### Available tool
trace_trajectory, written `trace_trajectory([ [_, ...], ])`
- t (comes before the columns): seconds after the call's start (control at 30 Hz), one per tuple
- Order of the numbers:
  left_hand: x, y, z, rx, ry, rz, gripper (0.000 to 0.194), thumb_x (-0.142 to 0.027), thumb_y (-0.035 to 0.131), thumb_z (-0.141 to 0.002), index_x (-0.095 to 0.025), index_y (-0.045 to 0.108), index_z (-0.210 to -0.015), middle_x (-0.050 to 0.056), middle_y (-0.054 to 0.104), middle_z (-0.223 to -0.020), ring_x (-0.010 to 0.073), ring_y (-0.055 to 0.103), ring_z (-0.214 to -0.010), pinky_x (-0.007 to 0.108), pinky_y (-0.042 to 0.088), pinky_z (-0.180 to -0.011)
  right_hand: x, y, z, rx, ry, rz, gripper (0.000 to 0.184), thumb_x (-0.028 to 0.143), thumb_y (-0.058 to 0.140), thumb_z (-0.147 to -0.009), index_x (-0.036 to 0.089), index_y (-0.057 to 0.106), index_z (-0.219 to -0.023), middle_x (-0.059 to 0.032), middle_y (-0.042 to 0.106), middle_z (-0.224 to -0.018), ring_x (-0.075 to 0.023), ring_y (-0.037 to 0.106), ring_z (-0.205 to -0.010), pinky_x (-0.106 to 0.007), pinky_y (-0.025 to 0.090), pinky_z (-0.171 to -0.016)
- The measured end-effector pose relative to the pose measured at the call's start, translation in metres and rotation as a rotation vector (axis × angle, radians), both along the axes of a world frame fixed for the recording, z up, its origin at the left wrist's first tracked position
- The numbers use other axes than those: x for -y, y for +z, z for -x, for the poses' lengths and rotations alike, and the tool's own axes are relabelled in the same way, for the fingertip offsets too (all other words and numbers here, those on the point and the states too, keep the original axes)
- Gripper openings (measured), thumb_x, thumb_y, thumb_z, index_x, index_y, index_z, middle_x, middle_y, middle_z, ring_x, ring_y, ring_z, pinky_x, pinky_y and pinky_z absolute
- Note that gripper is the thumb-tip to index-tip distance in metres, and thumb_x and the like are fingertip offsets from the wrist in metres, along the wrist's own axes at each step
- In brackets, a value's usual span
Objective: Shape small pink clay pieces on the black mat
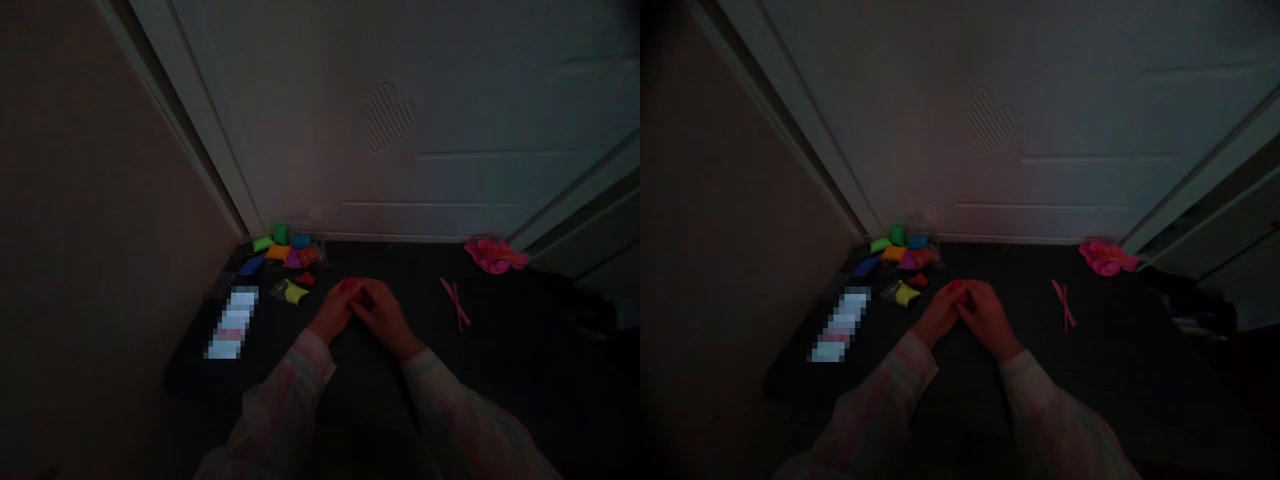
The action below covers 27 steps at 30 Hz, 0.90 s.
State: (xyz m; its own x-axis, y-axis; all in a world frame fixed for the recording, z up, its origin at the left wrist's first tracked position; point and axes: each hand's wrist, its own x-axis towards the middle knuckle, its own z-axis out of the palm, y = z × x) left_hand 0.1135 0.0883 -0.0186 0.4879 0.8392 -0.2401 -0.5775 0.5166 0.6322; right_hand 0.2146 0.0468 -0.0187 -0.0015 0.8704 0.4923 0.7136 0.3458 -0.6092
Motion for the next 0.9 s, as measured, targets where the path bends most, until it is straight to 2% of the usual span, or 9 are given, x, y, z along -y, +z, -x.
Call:
trace_trajectory([
  [0.37,-0.004,0.006,0.007,-0.154,-0.028,-0.101,0.025,-0.015,0.071,-0.053,-0.011,0.059,-0.074,0.0,0.061,-0.065,0.0085,0.055,-0.06,0.021,0.041,-0.059,0.003,0.013,-0.003,-0.247,-0.046,0.141,0.015,0.017,0.054,-0.066,0.019,0.058,-0.081,-0.0055,0.061,-0.084,-0.0196,0.054,-0.082,-0.035,0.041,-0.077],
  [0.5,-0.004,0.005,0.008,-0.197,-0.011,-0.095,0.024,-0.015,0.07,-0.053,-0.011,0.057,-0.073,-0.001,0.059,-0.061,0.009,0.054,-0.054,0.021,0.039,-0.05,0.0,0.013,-0.01,-0.421,-0.023,0.289,0.01,0.024,0.056,-0.066,0.019,0.058,-0.074,-0.003,0.061,-0.07,-0.0169,0.056,-0.065,-0.032,0.044,-0.063],
  [0.6,-0.005,0.003,0.008,-0.199,0.014,-0.087,0.026,-0.017,0.07,-0.053,-0.013,0.056,-0.075,-0.002,0.057,-0.062,0.0091,0.053,-0.053,0.022,0.039,-0.048,-0.003,0.009,-0.014,-0.567,0.036,0.371,0.013,0.032,0.054,-0.068,0.019,0.056,-0.071,-0.0005,0.059,-0.062,-0.0148,0.056,-0.058,-0.029,0.045,-0.056],
  [0.77,-0.005,0.003,0.006,-0.17,0.083,-0.077,0.027,-0.02,0.068,-0.056,-0.016,0.053,-0.078,-0.003,0.055,-0.067,0.0089,0.054,-0.06,0.022,0.041,-0.055,-0.004,0.005,-0.012,-0.713,0.019,0.344,0.021,0.038,0.049,-0.07,0.021,0.052,-0.083,-0.0006,0.06,-0.077,-0.0148,0.058,-0.069,-0.031,0.047,-0.065],
  [0.9,-0.003,0.002,0.004,-0.161,0.091,-0.093,0.026,-0.02,0.068,-0.056,-0.016,0.052,-0.076,-0.004,0.054,-0.068,0.0083,0.054,-0.063,0.022,0.041,-0.06,-0.003,0.006,-0.005,-0.659,-0.012,0.301,0.028,0.032,0.061,-0.063,0.023,0.056,-0.088,-0.0016,0.059,-0.091,-0.0172,0.056,-0.086,-0.032,0.042,-0.079],
])
